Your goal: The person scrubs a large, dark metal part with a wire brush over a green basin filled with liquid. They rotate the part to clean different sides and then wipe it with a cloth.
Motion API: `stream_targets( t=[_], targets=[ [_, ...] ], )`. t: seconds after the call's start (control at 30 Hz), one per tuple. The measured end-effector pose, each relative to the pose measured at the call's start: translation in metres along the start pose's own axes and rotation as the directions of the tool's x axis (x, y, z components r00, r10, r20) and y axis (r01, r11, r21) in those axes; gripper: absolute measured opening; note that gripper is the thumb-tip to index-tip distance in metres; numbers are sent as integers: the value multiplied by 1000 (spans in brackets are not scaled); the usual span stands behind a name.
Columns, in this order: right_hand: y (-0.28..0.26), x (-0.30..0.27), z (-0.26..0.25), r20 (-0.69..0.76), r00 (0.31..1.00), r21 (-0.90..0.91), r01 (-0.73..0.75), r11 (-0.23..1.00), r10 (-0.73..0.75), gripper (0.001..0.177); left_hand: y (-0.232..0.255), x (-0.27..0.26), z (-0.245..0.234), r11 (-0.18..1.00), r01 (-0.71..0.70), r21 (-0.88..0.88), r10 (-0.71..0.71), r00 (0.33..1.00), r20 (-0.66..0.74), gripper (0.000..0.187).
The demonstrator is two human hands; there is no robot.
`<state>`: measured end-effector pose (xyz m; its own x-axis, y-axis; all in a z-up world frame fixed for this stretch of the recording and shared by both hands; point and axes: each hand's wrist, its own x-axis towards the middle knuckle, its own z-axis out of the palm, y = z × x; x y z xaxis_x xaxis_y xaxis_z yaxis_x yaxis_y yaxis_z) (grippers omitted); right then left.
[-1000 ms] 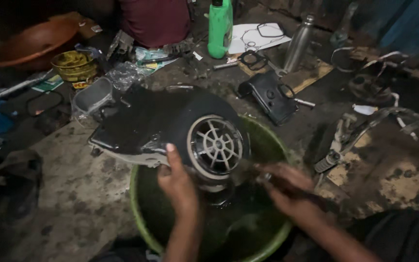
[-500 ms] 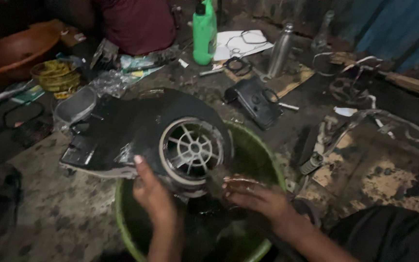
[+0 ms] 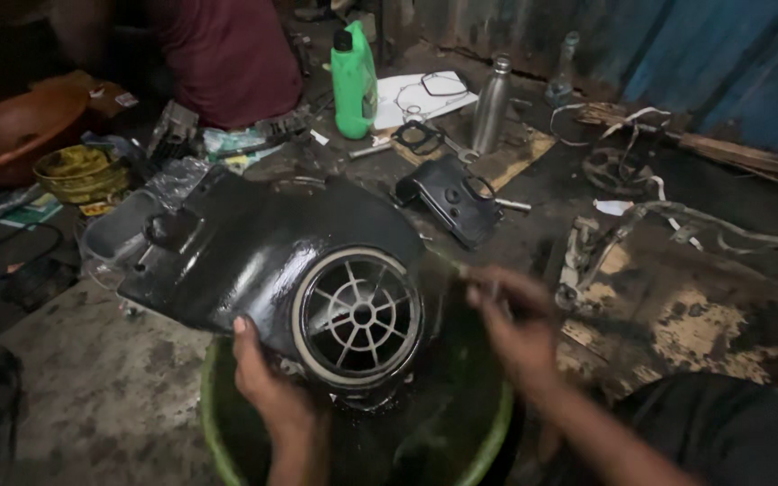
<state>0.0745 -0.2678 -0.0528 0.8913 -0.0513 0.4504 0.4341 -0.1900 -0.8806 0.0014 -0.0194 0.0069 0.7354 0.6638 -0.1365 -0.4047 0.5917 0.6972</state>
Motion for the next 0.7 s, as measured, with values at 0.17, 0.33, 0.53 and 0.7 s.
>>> stream_targets(
  t=[0.17, 0.33, 0.53, 0.7],
  targets=[
    [77, -109, 19, 18, 981, -190, 193, 963, -193, 25, 8, 5, -1, 997, -80, 16, 81, 995, -55, 56],
    [105, -108, 53, 145, 876, -66, 472, 879, -459, 32, 0, 6, -3, 959, 7, -283, -11, 1000, -14, 62],
    [14, -81, 36, 413, 809, 238, 348, 907, -419, 28, -57, 31, -56, 949, -113, 294, 73, 987, 142, 57],
    [-62, -42, 23, 416, 670, 228, 577, 784, -614, 27, -50, 17, -37, 597, -435, 674, 275, 900, 337, 39]
  ],
)
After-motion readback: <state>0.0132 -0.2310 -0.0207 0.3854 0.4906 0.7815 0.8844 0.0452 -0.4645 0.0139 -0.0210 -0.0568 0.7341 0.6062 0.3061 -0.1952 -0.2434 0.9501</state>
